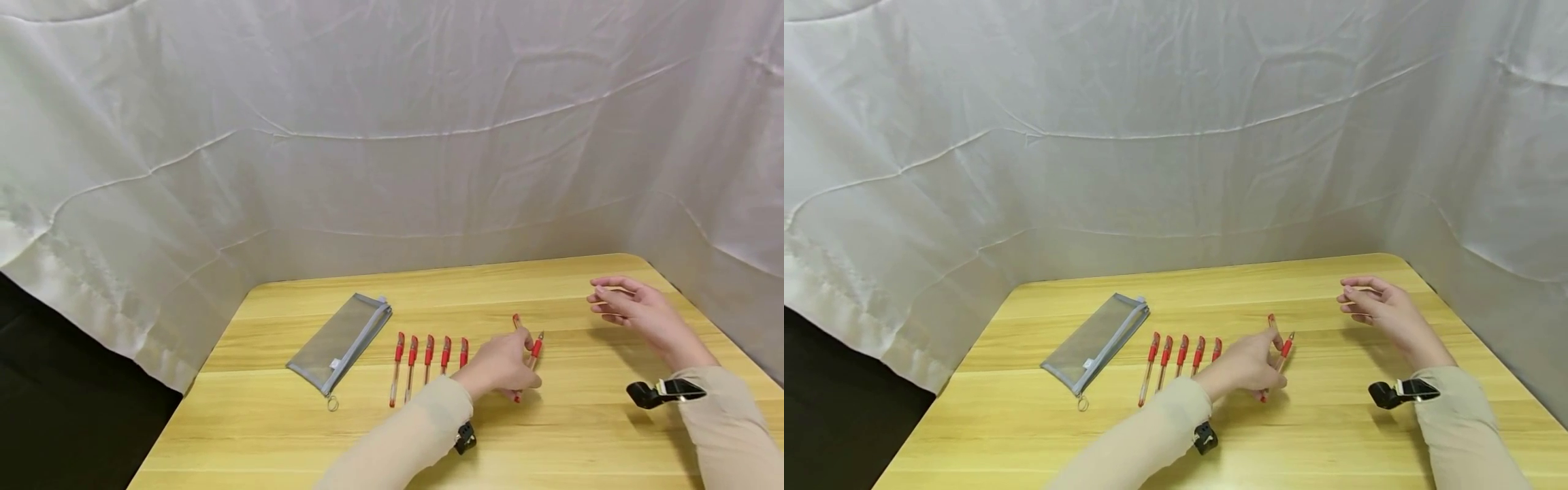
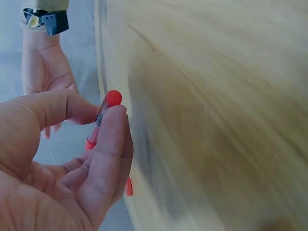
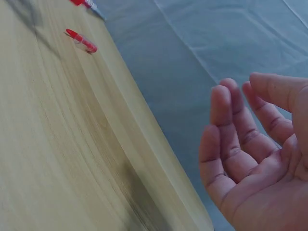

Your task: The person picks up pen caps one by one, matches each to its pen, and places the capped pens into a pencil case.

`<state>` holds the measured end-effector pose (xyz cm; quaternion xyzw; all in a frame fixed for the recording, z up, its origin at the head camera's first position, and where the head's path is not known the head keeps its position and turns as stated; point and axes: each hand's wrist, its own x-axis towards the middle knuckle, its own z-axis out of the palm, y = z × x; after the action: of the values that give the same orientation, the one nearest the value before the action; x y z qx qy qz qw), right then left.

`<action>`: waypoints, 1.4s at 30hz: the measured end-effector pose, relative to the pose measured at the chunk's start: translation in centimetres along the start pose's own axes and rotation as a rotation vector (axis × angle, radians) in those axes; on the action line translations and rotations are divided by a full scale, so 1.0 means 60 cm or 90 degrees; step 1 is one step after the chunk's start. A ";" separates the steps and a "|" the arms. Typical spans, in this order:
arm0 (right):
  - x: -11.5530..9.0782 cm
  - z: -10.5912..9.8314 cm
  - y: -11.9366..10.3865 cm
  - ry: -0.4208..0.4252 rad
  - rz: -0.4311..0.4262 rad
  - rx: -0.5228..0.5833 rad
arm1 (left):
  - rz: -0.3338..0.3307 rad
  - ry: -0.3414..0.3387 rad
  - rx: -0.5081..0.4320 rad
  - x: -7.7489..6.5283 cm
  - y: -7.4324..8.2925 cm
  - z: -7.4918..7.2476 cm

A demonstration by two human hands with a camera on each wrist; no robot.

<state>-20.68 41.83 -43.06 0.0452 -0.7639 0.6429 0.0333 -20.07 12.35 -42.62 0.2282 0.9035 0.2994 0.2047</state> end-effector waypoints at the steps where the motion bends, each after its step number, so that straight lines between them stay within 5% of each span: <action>1: 0.001 0.001 -0.001 -0.007 0.002 -0.022 | 0.001 -0.003 -0.010 -0.003 -0.003 -0.004; 14: 0.023 0.027 -0.002 -0.069 0.032 -0.152 | 0.030 -0.014 -0.131 -0.024 -0.048 -0.049; 28: 0.058 0.070 -0.015 -0.113 0.059 -0.268 | 0.054 -0.007 -0.189 -0.042 -0.082 -0.078; 42: 0.085 0.102 -0.005 -0.162 0.072 -0.307 | 0.076 -0.015 -0.230 -0.052 -0.109 -0.090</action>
<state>-25.69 35.62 -43.26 0.0737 -0.8941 0.4327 -0.0892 -22.17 3.60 -42.06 0.2443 0.8175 0.4658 0.2346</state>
